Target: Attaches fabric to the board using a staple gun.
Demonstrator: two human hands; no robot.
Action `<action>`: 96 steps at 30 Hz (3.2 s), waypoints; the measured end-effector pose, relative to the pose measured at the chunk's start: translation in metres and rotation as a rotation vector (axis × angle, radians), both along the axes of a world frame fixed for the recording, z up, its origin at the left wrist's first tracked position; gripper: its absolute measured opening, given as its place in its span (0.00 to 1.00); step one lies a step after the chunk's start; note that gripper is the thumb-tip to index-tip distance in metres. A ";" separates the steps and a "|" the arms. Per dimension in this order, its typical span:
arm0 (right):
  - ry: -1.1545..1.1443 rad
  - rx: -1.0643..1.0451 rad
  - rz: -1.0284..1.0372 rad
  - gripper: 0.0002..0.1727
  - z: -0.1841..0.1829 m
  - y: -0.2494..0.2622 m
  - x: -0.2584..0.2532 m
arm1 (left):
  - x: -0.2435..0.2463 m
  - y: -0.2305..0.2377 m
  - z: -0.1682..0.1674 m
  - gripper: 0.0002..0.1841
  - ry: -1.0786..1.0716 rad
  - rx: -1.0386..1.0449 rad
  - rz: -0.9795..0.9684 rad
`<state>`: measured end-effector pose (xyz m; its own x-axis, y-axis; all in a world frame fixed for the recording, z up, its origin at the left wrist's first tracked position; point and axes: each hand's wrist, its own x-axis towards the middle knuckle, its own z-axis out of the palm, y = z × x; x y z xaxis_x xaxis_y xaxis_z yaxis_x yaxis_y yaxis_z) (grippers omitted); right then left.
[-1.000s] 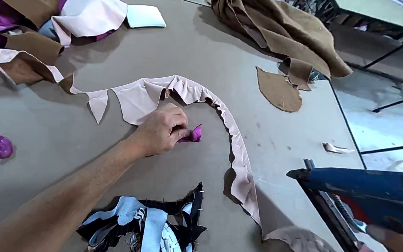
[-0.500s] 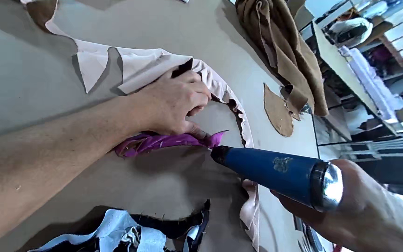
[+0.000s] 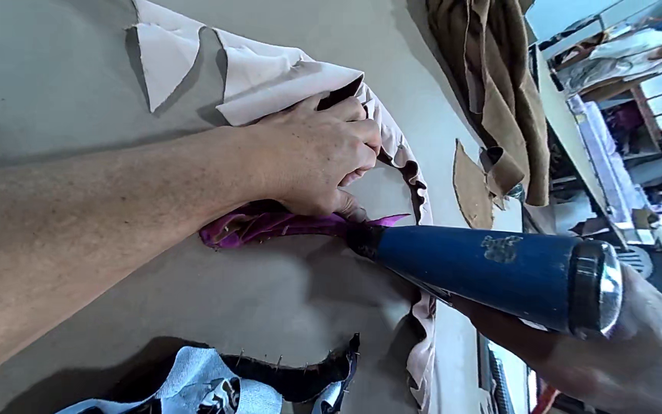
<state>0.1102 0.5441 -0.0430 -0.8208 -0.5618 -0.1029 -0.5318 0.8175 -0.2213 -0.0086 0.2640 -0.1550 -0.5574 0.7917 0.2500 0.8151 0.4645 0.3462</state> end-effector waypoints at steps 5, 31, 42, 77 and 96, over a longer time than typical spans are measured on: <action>-0.126 0.040 0.037 0.12 0.005 -0.005 -0.013 | 0.000 -0.001 0.001 0.24 -0.004 0.006 -0.006; 0.001 0.176 0.003 0.23 0.073 -0.086 0.021 | 0.019 -0.084 0.022 0.19 -0.211 0.157 -0.082; -0.034 0.133 0.315 0.24 0.037 -0.123 0.000 | 0.067 -0.132 0.000 0.17 -0.141 0.182 0.203; -0.139 0.084 0.640 0.07 0.038 -0.162 -0.112 | 0.221 0.008 -0.029 0.22 0.075 0.225 0.914; -0.003 0.127 0.253 0.08 0.035 -0.052 -0.072 | 0.225 0.001 -0.023 0.25 -0.027 0.092 0.860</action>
